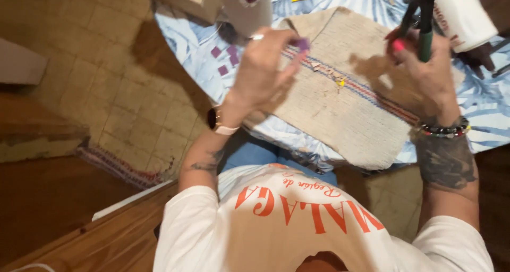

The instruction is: Cutting small mosaic tiles into smaller pieces using hand nippers

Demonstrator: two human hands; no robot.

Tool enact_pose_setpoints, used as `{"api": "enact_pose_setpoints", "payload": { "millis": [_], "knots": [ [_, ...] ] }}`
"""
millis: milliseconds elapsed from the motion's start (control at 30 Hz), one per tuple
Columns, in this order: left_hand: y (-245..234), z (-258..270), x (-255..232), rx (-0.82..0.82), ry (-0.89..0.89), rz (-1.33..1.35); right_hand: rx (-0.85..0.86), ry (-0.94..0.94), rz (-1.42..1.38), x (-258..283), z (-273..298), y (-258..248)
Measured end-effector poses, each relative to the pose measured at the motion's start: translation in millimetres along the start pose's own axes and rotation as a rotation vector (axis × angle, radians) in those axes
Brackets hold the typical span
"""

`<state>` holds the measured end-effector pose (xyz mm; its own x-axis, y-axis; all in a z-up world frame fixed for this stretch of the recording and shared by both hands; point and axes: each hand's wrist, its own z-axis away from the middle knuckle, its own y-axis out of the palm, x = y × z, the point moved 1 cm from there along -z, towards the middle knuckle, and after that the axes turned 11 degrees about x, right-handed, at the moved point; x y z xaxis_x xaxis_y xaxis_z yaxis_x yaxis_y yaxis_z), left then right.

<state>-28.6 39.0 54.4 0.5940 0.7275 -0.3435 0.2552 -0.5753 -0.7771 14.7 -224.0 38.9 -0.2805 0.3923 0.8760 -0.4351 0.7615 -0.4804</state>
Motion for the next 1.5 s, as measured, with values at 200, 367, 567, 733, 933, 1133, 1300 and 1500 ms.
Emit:
{"api": "enact_pose_setpoints", "payload": {
  "millis": [200, 367, 567, 733, 933, 1133, 1300, 1500],
  "knots": [
    [47, -52, -36, -0.029, 0.268, -0.129, -0.015, 0.008, -0.187, 24, 2, 4],
    [67, -55, -36, -0.012, 0.238, -0.091, -0.036, 0.041, -0.266, 12, -3, 3],
    [77, -49, -35, -0.041, 0.236, -0.087, -0.016, -0.016, -0.373, -4, -5, 11],
    [81, -46, -28, 0.110, 0.160, 0.161, -0.003, 0.039, -0.269, 6, -5, 12],
    [82, -43, -11, 0.387, -0.069, 0.760, -0.016, 0.007, -0.165, -15, -8, 14],
    [81, -43, -8, 0.293, 0.197, 0.530, 0.026, -0.004, -0.155, -13, -9, 16],
    [75, -47, 8, 0.191, 0.260, 0.424, 0.049, -0.002, -0.027, -25, -6, 7],
    [42, -49, 22, 0.017, 0.185, 0.587, 0.050, -0.064, 0.250, -6, -4, -8]
  ]
}}
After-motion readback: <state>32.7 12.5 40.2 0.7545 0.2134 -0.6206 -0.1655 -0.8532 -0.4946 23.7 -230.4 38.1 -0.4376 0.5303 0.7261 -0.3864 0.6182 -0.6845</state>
